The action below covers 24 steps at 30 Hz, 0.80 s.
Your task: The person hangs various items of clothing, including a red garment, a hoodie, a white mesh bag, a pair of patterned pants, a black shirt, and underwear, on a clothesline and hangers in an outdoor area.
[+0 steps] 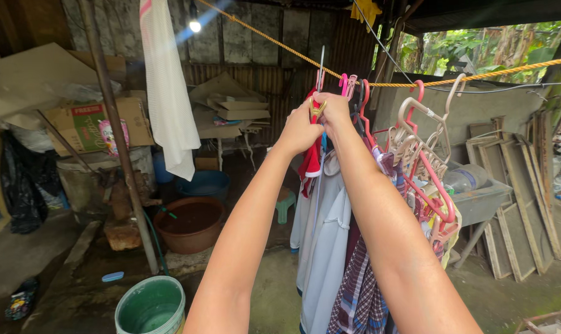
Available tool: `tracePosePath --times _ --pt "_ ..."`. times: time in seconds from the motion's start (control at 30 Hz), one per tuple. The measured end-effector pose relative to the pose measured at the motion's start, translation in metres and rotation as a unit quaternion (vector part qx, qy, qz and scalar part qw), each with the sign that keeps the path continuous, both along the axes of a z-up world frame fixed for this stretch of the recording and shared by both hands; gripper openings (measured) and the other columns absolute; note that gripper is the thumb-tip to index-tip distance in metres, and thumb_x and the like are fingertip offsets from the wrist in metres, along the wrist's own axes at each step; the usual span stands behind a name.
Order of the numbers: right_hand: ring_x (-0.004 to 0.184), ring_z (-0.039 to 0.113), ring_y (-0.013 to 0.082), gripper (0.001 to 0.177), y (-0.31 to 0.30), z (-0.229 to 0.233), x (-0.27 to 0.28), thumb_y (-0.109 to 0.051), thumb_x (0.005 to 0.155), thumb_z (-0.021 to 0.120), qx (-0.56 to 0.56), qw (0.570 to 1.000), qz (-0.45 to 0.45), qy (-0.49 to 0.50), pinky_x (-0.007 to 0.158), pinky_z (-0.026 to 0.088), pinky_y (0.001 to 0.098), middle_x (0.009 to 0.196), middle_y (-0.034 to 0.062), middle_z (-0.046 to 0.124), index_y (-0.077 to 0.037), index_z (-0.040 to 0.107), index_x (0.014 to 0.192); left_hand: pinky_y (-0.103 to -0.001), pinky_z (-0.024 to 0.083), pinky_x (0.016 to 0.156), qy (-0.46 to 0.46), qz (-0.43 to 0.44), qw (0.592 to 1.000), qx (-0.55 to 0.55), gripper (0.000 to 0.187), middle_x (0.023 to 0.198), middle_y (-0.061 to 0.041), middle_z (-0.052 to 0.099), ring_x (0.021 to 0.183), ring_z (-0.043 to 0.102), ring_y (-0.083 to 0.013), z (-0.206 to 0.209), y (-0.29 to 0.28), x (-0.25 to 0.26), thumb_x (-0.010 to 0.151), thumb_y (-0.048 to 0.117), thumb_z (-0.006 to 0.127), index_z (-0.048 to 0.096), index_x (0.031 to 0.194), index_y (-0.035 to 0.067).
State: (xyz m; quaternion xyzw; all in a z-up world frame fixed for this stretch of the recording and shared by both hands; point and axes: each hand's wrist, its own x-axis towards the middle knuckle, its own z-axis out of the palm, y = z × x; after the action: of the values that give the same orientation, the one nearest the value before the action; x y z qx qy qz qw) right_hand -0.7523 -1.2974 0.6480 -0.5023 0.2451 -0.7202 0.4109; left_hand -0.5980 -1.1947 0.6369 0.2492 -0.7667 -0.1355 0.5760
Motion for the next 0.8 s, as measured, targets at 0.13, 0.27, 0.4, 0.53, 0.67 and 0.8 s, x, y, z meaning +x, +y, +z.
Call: tracePosePath --times 0.13,0.27,0.4,0.53,0.67,0.8 --pt "0.067 0.07 0.019 0.005 -0.005 -0.014 -0.003 -0.007 0.084 0.07 0.109 0.988 -0.081 0.073 0.056 0.056 0.0347 0.077 0.0073 0.071 -0.003 0.074 0.085 -0.047 0.052 0.095 -0.04 0.023 0.999 0.023 0.055 0.108 -0.023 0.073 0.108 0.067 -0.0432 -0.026 -0.005 -0.004 0.074 0.012 0.068 0.06 0.128 0.008" --pt "0.064 0.065 0.0172 0.014 -0.004 -0.022 -0.006 -0.018 0.09 0.071 0.134 0.98 -0.084 0.118 0.053 0.05 0.0309 0.077 0.0058 0.07 -0.005 0.072 0.083 -0.043 0.049 0.102 -0.001 -0.022 0.998 0.065 0.081 0.124 -0.025 0.066 0.118 0.064 -0.0406 -0.044 -0.004 -0.001 0.071 0.015 0.068 0.042 0.147 0.004" --pt "0.061 0.058 0.0111 0.039 0.015 -0.017 0.002 -0.044 0.1 0.057 0.116 0.982 -0.151 0.014 0.051 0.041 0.0268 0.08 0.0039 0.068 -0.007 0.07 0.094 -0.043 0.031 0.118 -0.009 -0.027 0.999 0.026 0.107 0.152 -0.028 0.041 0.143 0.038 -0.0405 -0.055 0.007 0.011 0.078 0.027 0.08 0.018 0.161 0.001" --pt "0.11 0.068 0.0283 0.036 0.098 -0.024 0.032 -0.031 0.11 0.054 -0.174 0.877 -0.41 0.18 0.097 0.05 0.0392 0.116 0.0147 0.072 -0.001 0.069 0.123 -0.045 0.025 0.124 0.03 -0.04 0.997 -0.053 0.1 0.163 -0.025 0.034 0.15 0.033 -0.0383 -0.063 0.048 0.035 0.087 0.03 0.075 0.017 0.164 0.001" --pt "0.134 0.055 0.0366 0.033 0.216 -0.051 0.061 -0.018 0.107 0.063 -0.277 0.833 -0.402 0.26 0.115 0.045 0.0451 0.14 0.0219 0.058 0.0 0.061 0.135 -0.045 0.027 0.127 0.053 0.062 0.993 -0.09 0.086 0.166 -0.022 0.035 0.153 0.034 -0.0372 -0.086 0.124 0.057 0.097 0.032 0.072 0.025 0.163 0.004" --pt "0.15 0.035 0.0451 0.041 0.312 -0.118 0.069 -0.003 0.1 0.071 -0.372 0.744 -0.378 0.406 0.124 0.033 0.055 0.155 0.0206 0.043 0.0 0.06 0.14 -0.045 0.031 0.128 0.04 0.164 0.983 -0.07 0.08 0.166 -0.018 0.038 0.153 0.037 -0.0361 -0.156 0.216 0.074 0.098 0.03 0.072 0.03 0.162 0.007"
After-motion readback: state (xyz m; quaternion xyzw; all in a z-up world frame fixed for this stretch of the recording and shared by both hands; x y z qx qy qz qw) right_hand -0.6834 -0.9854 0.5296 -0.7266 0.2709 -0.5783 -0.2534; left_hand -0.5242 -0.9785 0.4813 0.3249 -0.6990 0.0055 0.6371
